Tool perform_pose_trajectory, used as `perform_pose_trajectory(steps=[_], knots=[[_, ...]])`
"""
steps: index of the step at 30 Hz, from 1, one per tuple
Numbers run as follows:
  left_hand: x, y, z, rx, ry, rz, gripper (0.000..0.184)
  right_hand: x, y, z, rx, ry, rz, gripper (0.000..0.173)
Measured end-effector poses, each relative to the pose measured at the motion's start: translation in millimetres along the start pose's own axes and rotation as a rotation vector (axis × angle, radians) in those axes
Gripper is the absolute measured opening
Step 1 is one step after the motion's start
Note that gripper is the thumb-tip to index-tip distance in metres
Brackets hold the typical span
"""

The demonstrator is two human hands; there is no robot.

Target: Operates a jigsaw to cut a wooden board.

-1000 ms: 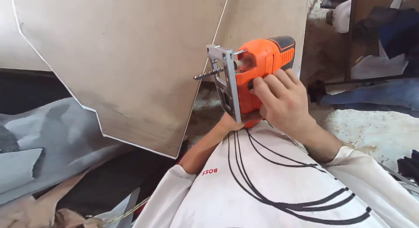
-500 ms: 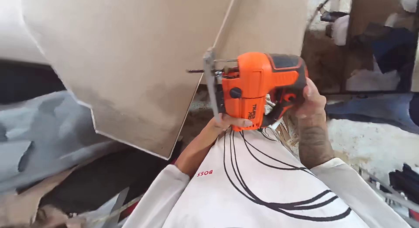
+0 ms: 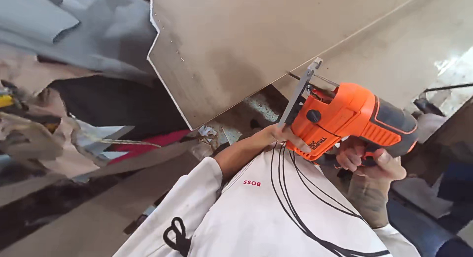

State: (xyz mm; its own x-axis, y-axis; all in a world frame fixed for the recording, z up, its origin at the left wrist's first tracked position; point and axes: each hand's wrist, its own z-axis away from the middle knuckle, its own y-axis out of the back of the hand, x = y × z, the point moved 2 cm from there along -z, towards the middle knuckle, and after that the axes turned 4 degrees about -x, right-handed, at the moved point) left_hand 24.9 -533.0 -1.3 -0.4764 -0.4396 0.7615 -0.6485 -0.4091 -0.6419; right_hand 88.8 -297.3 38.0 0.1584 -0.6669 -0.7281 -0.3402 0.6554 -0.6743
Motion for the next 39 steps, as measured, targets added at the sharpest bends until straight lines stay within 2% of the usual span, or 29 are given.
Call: perform_pose_trajectory(steps=[3, 4, 6, 8, 9, 11, 13, 15, 17, 19, 21, 22, 24, 26, 28, 31, 35, 37, 39], knots=[[-14, 17, 0, 0.001, -0.151, 0.021, 0.04, -8, -2, -5, 0.044, -0.046, 0.335, 0.025], [-23, 23, -1, 0.027, -0.156, 0.038, 0.043, -11, -1, -3, 0.086, -0.048, 0.513, 0.036], [-24, 20, 3, 0.196, -0.024, -0.002, 0.037, -19, -7, -12, 0.055, -0.046, 0.855, 0.057], [-28, 23, 12, 0.325, 0.167, -0.136, 0.033, -19, -12, -32, -0.038, -0.033, 1.011, 0.056], [-35, 31, 22, 0.338, 0.246, -0.197, 0.036, -16, -12, -43, -0.072, -0.034, 1.033, 0.053], [-57, 54, 57, 0.411, 0.324, -0.276, 0.042, -9, -15, -64, -0.136, -0.069, 1.034, 0.05], [-83, 75, 110, 0.674, 0.429, -0.318, 0.04, -3, -20, -84, -0.236, -0.104, 1.077, 0.043], [-103, 86, 173, 0.991, 0.604, -0.323, 0.044, 5, -27, -102, -0.329, -0.153, 1.121, 0.034], [-108, 92, 234, 1.312, 0.702, -0.356, 0.046, 16, -35, -119, -0.367, -0.241, 1.133, 0.027], [-97, 99, 285, 1.673, 0.582, -0.403, 0.044, 30, -48, -136, -0.356, -0.347, 1.139, 0.023], [-77, 114, 324, 1.974, 0.297, -0.434, 0.043, 46, -60, -156, -0.354, -0.443, 1.129, 0.022], [-63, 125, 337, 2.054, 0.174, -0.427, 0.044, 54, -65, -166, -0.371, -0.485, 1.143, 0.023], [-38, 151, 357, 2.068, 0.048, -0.428, 0.048, 68, -73, -185, -0.428, -0.564, 1.209, 0.028], [-16, 186, 369, 2.006, 0.06, -0.442, 0.054, 79, -78, -205, -0.506, -0.645, 1.272, 0.037], [-3, 215, 368, 1.912, 0.169, -0.428, 0.058, 86, -84, -221, -0.557, -0.732, 1.36, 0.042], [4, 239, 349, 1.82, 0.294, -0.398, 0.057, 96, -86, -237, -0.668, -0.779, 1.504, 0.038], [-9, 243, 325, 1.944, 0.408, -0.604, 0.051, 109, -78, -253, -0.885, -0.76, 1.637, 0.031], [-14, 245, 324, 2.026, 0.402, -0.675, 0.043, 115, -70, -263, -0.964, -0.739, 1.648, 0.032], [-22, 242, 321, 2.082, 0.471, -0.706, 0.036, 119, -61, -272, -1.023, -0.728, 1.644, 0.035]])
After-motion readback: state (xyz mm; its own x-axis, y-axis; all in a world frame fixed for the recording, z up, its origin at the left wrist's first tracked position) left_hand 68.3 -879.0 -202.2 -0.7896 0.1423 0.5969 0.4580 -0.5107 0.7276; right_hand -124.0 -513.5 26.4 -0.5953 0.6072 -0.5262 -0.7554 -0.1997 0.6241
